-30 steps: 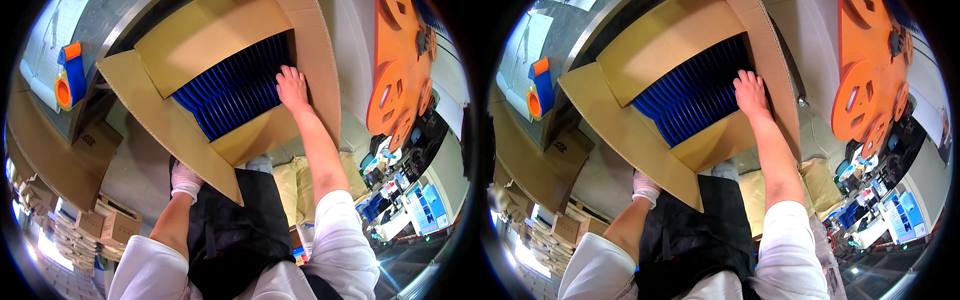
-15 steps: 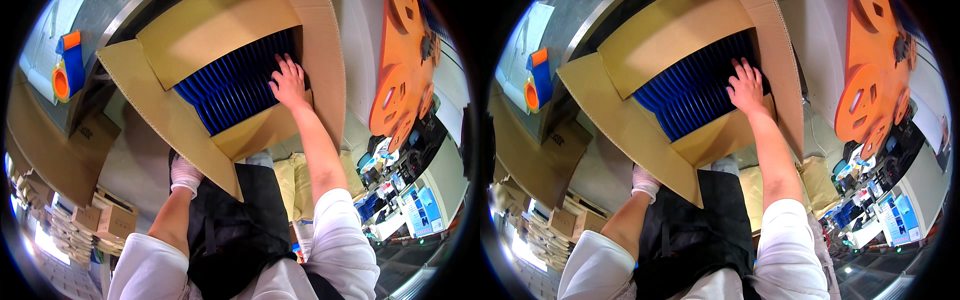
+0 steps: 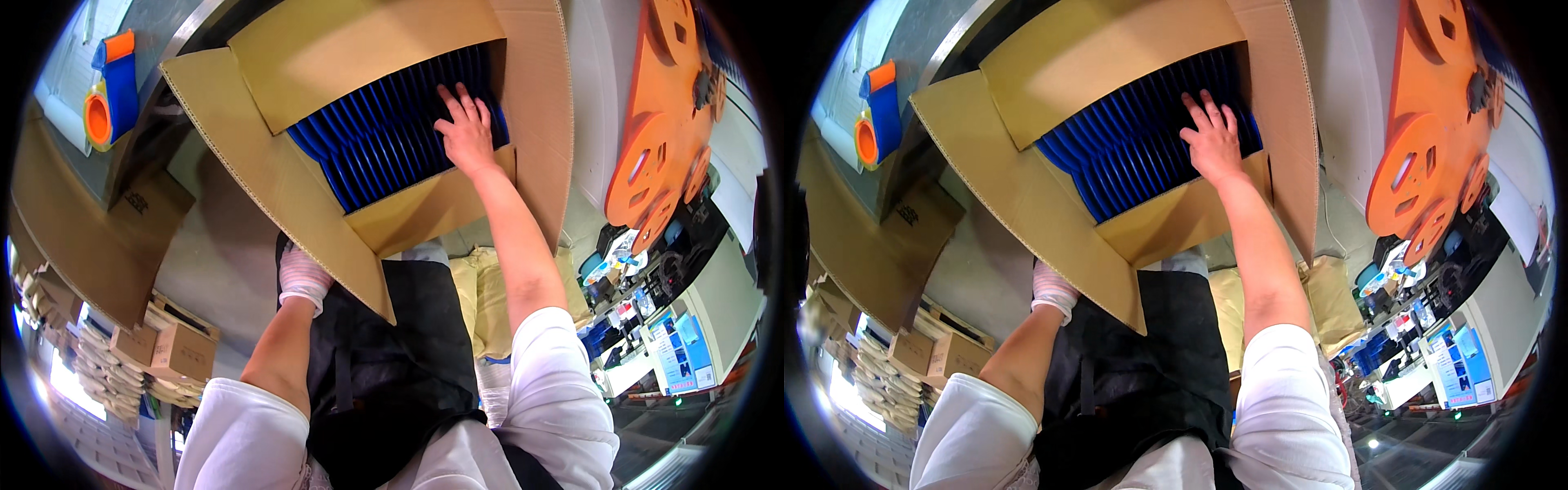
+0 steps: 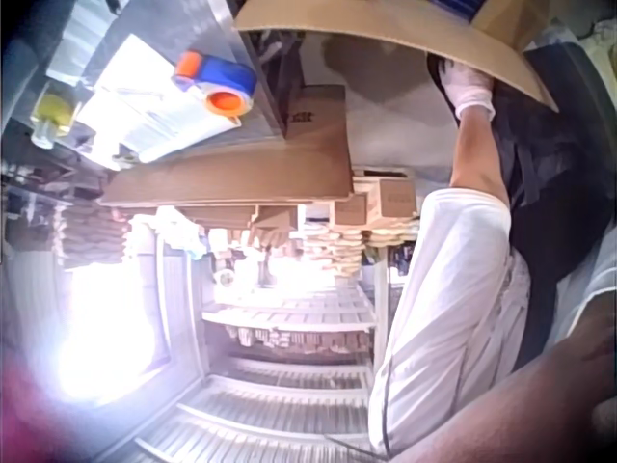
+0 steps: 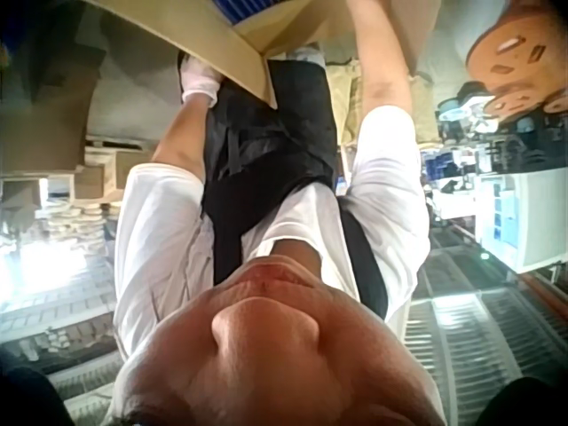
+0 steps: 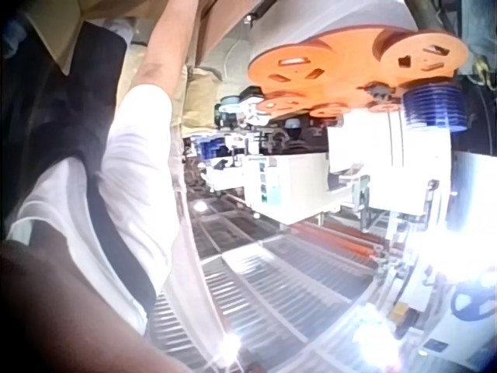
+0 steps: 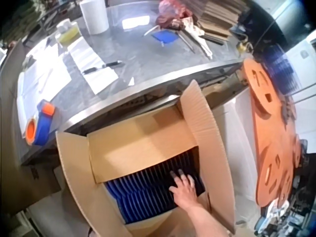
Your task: The person packs blue plastic reels into a cardboard box, seals the box with a tape dispenser, applies a label, and stacks it on a pallet.
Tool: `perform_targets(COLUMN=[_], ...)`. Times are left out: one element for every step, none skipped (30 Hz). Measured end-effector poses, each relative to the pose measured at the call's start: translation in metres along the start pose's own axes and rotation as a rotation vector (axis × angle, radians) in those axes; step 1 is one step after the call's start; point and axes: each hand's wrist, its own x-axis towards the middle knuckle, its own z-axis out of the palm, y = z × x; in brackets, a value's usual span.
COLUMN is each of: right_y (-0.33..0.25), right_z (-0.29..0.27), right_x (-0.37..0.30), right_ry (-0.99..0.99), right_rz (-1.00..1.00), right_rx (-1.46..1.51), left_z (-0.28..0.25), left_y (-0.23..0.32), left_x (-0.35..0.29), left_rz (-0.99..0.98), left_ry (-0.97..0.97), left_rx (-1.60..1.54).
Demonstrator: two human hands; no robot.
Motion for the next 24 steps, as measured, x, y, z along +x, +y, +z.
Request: perform_targets(right_y=[-0.004, -0.007, -0.009, -0.01, -0.011, -0.011, -0.011, -0.012, -0.013, -0.015, -0.016, -0.017, -0.017, -0.016, -0.018, -0.019, -0.019, -0.019, -0.019, -0.021, -0.022, -0.024, -0.028, -0.032], right_z=[-0.001, -0.003, -0.005, -0.006, -0.004, -0.002, 0.0, 0.002, 0.003, 0.004, 0.007, 0.01, 0.013, 0.013, 0.008, 0.006, 0.006, 0.006, 0.006, 0.006, 0.004, 0.002, 0.0, -0.001], right_x=[0.0, 0.0, 0.0, 0.0, 0.0, 0.0, 0.001, 0.001, 0.002, 0.002, 0.002, 0.002, 0.002, 0.0, 0.001, 0.001, 0.001, 0.002, 0.002, 0.003, 0.003, 0.003, 0.003, 0.003], right_ry=[-0.001, -0.008, -0.012, -0.017, -0.019, -0.02, -0.021, -0.01, 0.0, 0.01, 0.045, 0.081, 0.116, 0.084, 0.051, 0.018, 0.006, -0.009, -0.023, -0.021, -0.016, -0.011, -0.022, -0.033], right_rz=[0.022, 0.027, 0.032, 0.038, 0.032, 0.027, 0.022, 0.014, 0.007, -0.001, -0.025, -0.05, -0.074, -0.081, -0.09, -0.098, -0.093, -0.092, -0.09, -0.074, -0.056, -0.039, -0.032, -0.024], right_rx=[-0.005, 0.02, 0.043, 0.066, 0.059, 0.052, 0.046, 0.038, 0.029, 0.02, 0.016, 0.011, 0.006, 0.031, 0.058, 0.084, 0.073, 0.063, 0.052, 0.052, 0.052, 0.052, 0.067, 0.08], left_z=[0.0, -0.002, -0.004, -0.003, -0.003, -0.002, 0.001, 0.007, 0.008, 0.008, 0.008, 0.006, 0.003, 0.0, -0.003, -0.005, -0.008, -0.009, -0.008, -0.006, -0.005, -0.001, 0.003, 0.004], left_y=[0.0, 0.0, 0.0, 0.001, 0.001, 0.001, -0.001, -0.004, -0.004, -0.004, -0.004, -0.003, -0.001, 0.0, 0.002, 0.003, 0.004, 0.004, 0.003, 0.002, 0.001, 0.0, -0.003, -0.003], left_x=[0.0, 0.0, 0.0, 0.0, 0.0, 0.0, 0.0, 0.001, 0.001, 0.001, 0.0, 0.0, 0.0, 0.0, 0.0, -0.001, -0.001, -0.002, -0.002, -0.002, -0.001, -0.001, 0.0, 0.0], left_rz=[-0.004, -0.008, -0.01, -0.008, -0.007, -0.005, 0.003, 0.012, 0.021, 0.014, 0.006, 0.0, -0.003, -0.006, -0.01, -0.015, -0.019, -0.025, -0.022, -0.018, -0.013, -0.008, -0.003, 0.004], left_ry=[-0.013, -0.025, -0.036, -0.021, -0.007, 0.009, 0.026, 0.043, 0.061, 0.051, 0.042, 0.034, 0.018, 0.001, -0.015, -0.021, -0.027, -0.034, -0.034, -0.034, -0.033, -0.021, -0.009, 0.002], left_rx=[-0.001, -0.002, -0.002, -0.02, -0.037, -0.054, -0.04, -0.026, -0.013, -0.018, -0.023, -0.029, -0.022, -0.016, -0.01, -0.015, -0.021, -0.029, -0.03, -0.032, -0.032, -0.025, -0.019, -0.013])
